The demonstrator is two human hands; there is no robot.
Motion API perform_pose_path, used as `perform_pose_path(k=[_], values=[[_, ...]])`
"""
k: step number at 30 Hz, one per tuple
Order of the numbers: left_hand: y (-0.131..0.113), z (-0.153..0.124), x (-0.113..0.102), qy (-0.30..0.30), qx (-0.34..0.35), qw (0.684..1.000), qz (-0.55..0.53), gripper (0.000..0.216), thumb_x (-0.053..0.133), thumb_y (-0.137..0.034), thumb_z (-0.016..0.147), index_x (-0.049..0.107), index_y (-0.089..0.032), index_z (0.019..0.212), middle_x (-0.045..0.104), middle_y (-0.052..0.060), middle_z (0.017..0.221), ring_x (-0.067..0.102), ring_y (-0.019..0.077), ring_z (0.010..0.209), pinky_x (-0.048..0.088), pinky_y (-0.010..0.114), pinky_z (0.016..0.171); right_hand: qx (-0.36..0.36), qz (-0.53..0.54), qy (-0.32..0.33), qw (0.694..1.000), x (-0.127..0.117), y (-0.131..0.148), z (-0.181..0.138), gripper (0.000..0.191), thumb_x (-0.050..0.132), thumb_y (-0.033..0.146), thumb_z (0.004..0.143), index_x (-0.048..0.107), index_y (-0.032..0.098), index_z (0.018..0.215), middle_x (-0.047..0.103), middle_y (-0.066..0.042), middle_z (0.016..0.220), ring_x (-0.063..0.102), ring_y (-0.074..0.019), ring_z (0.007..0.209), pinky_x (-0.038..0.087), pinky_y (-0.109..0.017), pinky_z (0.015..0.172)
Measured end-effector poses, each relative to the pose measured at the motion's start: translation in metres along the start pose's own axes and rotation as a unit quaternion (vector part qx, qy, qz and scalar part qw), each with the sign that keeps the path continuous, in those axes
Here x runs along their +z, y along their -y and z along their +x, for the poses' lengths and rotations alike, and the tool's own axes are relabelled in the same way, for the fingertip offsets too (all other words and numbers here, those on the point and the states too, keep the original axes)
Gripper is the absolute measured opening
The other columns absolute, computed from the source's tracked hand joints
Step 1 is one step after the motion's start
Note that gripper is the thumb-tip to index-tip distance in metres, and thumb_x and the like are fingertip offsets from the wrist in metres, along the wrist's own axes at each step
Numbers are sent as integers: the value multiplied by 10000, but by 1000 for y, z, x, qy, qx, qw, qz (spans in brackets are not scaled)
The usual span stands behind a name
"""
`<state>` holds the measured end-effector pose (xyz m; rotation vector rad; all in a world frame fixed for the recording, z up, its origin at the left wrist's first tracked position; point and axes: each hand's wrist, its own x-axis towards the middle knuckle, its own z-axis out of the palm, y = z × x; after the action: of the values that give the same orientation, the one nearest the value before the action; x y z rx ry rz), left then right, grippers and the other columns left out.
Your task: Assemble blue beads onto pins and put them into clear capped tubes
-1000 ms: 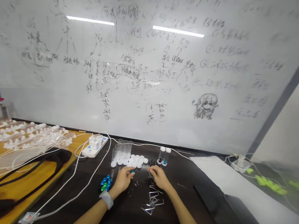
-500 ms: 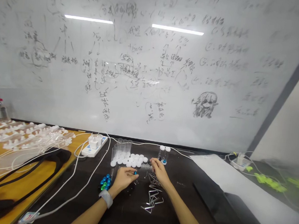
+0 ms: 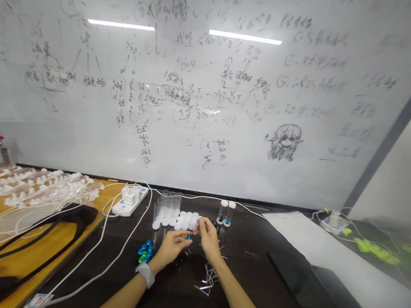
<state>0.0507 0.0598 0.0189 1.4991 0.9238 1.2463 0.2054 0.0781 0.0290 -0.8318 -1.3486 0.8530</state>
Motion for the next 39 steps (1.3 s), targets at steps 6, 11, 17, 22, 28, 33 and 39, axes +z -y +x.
perform_pose_path(k=[6,11,17,22,28,33,39], values=[[-4,-1,0,5,1,1000,14,396,823,-376,656,768,-119,952,778,121,823,720,259,765,561,352,749,8,-40,24,999,-1,0,0,483,372,691,917,516,233,872,609,-38,740,624,-208,661,548,-342,651],[-1,-1,-1,15,5,1000,19,401,822,-375,669,769,-113,968,782,132,848,724,268,780,566,364,765,0,-34,26,999,1,0,-2,474,414,686,904,529,226,882,608,-32,711,625,-212,636,534,-339,627],[6,1,-2,12,-4,1000,11,403,827,-365,669,762,-106,971,783,138,864,733,279,803,571,380,788,-41,-70,46,996,1,6,-5,410,435,597,940,566,215,871,597,-21,710,604,-200,645,507,-318,652],[9,1,-4,25,-19,999,3,471,852,-376,641,751,-107,1014,770,159,993,731,283,867,575,390,827,-60,-134,57,988,-2,5,-6,385,415,549,964,587,213,894,609,-26,756,603,-198,708,498,-301,694],[3,-1,-4,46,-24,999,6,511,853,-385,643,740,-118,1064,768,151,986,718,283,920,569,395,854,-53,-142,73,986,-6,1,-3,361,413,519,968,586,216,875,611,-34,762,605,-203,720,509,-307,695],[-2,0,-5,48,-48,997,-46,524,857,-399,638,726,-106,1052,781,132,884,737,279,869,560,401,868,-52,-176,80,980,-13,7,-1,321,436,472,960,600,207,1040,671,-51,863,638,-212,791,501,-323,749],[-2,3,-8,-28,-51,996,-73,477,864,-400,622,719,-108,971,775,105,783,745,261,783,575,380,809,-44,-309,125,942,-45,24,-8,255,537,398,912,661,204,803,614,1,623,565,-166,575,422,-268,590]])
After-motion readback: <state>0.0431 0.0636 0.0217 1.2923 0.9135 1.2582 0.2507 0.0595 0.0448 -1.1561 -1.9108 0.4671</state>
